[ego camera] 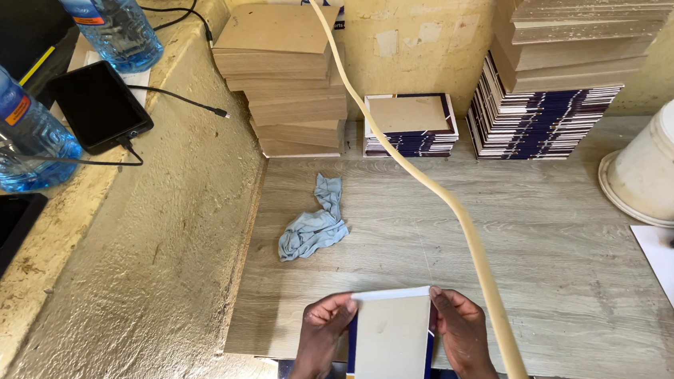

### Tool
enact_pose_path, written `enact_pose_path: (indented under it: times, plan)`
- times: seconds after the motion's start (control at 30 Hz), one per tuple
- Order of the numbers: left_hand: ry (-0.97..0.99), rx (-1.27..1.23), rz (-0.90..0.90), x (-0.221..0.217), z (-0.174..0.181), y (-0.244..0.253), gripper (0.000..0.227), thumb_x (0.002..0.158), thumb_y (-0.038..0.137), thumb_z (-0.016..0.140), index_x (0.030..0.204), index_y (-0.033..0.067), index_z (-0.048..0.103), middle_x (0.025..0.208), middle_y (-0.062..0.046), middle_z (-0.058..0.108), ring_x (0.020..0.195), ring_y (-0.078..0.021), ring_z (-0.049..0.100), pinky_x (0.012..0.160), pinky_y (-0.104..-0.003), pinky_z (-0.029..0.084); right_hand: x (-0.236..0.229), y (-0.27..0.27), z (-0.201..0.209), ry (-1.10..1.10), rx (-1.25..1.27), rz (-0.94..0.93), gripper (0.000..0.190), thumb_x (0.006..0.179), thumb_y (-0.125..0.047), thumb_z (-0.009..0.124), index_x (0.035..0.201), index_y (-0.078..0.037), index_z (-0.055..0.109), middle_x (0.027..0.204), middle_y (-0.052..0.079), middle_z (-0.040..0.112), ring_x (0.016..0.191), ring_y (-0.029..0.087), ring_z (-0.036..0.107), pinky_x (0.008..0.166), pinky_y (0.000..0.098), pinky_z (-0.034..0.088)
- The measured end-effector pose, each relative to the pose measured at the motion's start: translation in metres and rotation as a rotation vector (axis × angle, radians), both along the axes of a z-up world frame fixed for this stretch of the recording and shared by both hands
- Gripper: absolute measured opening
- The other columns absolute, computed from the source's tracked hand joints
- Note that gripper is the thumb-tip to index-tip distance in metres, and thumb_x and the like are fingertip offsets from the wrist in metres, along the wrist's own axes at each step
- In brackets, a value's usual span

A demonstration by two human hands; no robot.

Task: The person places a white rectangular cover onto a book block, folds the cover edges over the block, and presses the edges to secure them. The person repeats this process with multiple book blocks and covers, stacking the finished items on the table.

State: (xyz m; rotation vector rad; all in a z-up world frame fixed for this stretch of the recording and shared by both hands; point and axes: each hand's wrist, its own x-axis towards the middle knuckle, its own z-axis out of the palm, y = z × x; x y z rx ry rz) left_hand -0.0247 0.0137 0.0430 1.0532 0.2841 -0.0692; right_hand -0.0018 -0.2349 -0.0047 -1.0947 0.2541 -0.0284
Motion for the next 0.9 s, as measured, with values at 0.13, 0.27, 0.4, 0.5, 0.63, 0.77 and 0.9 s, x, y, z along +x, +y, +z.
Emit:
enact_pose_path:
  times: [0.13,0.27,0.4,0.5,0.63,0.77,0.9]
  plan:
    - [-0.136,0.117,0.048,0.000,-0.025,0.000,0.015,0.094,0.006,0.084,0.105,-0.0030,0.091,0.068,0.007,0.064,0.069,-0.0054,0.055,0.076,-0.027,0.051,0.004,0.005,-0.003,-0.033,-0.036,-0.157,0.025,0.099,-0.012,0.075,0.076,-0.005,0.071,0.055,0.000,0.048,0.053,0.011,0.039,0.052,0.0275,0.027]
    - [-0.456,1.141,0.436,0.007,-0.028,-0.017,0.022,0.094,0.016,0.078,0.114,0.0111,0.085,0.073,0.002,0.086,0.040,-0.0059,0.065,0.032,-0.021,0.051,-0.005,0.024,0.023,-0.028,-0.190,-0.203,0.026,0.099,-0.016,0.076,0.077,-0.003,0.072,0.056,-0.001,0.041,0.053,0.010,0.035,0.050,0.0287,0.027]
    - [-0.128,0.692,0.230,0.006,0.011,-0.016,0.027,0.095,0.020,0.075,0.116,0.0115,0.088,0.113,-0.004,0.089,0.098,-0.0101,0.084,0.082,-0.028,0.064,-0.001,0.012,0.011,-0.033,-0.151,-0.214,0.025,0.100,-0.021,0.076,0.080,-0.007,0.071,0.055,-0.006,0.039,0.051,0.007,0.032,0.048,0.0256,0.021]
    - [-0.016,0.236,0.030,0.007,0.024,-0.005,0.025,0.097,0.015,0.075,0.114,0.0029,0.089,0.107,-0.009,0.087,0.096,-0.0151,0.078,0.089,-0.032,0.064,0.002,0.004,0.005,-0.054,-0.132,-0.180,0.034,0.101,-0.024,0.074,0.071,-0.011,0.064,0.055,-0.007,0.039,0.052,0.006,0.032,0.049,0.0250,0.021]
    - [0.036,0.017,-0.167,0.004,0.051,-0.003,0.030,0.102,0.026,0.073,0.093,-0.0003,0.087,0.084,-0.002,0.077,0.076,-0.0092,0.065,0.073,-0.028,0.056,0.000,0.004,0.013,-0.056,-0.138,-0.166,0.038,0.101,-0.026,0.073,0.069,-0.011,0.060,0.056,-0.006,0.039,0.053,0.007,0.031,0.051,0.0248,0.021]
    - [-0.006,0.015,-0.209,0.011,0.033,0.003,0.032,0.101,0.026,0.077,0.082,0.0010,0.083,0.074,0.002,0.069,0.070,-0.0064,0.056,0.068,-0.024,0.047,0.005,-0.014,-0.019,-0.021,-0.050,-0.180,0.013,0.100,-0.018,0.076,0.094,-0.007,0.077,0.062,-0.005,0.056,0.054,0.007,0.043,0.050,0.0221,0.030]
    - [-0.038,0.201,-0.244,0.019,0.026,0.021,0.018,0.093,0.012,0.086,0.079,0.0092,0.075,0.077,0.003,0.061,0.074,-0.0085,0.049,0.071,-0.029,0.041,0.018,-0.048,0.006,-0.052,0.032,0.449,0.032,0.099,-0.024,0.075,0.081,0.003,0.069,0.068,0.009,0.059,0.063,0.021,0.055,0.059,0.0356,0.041]
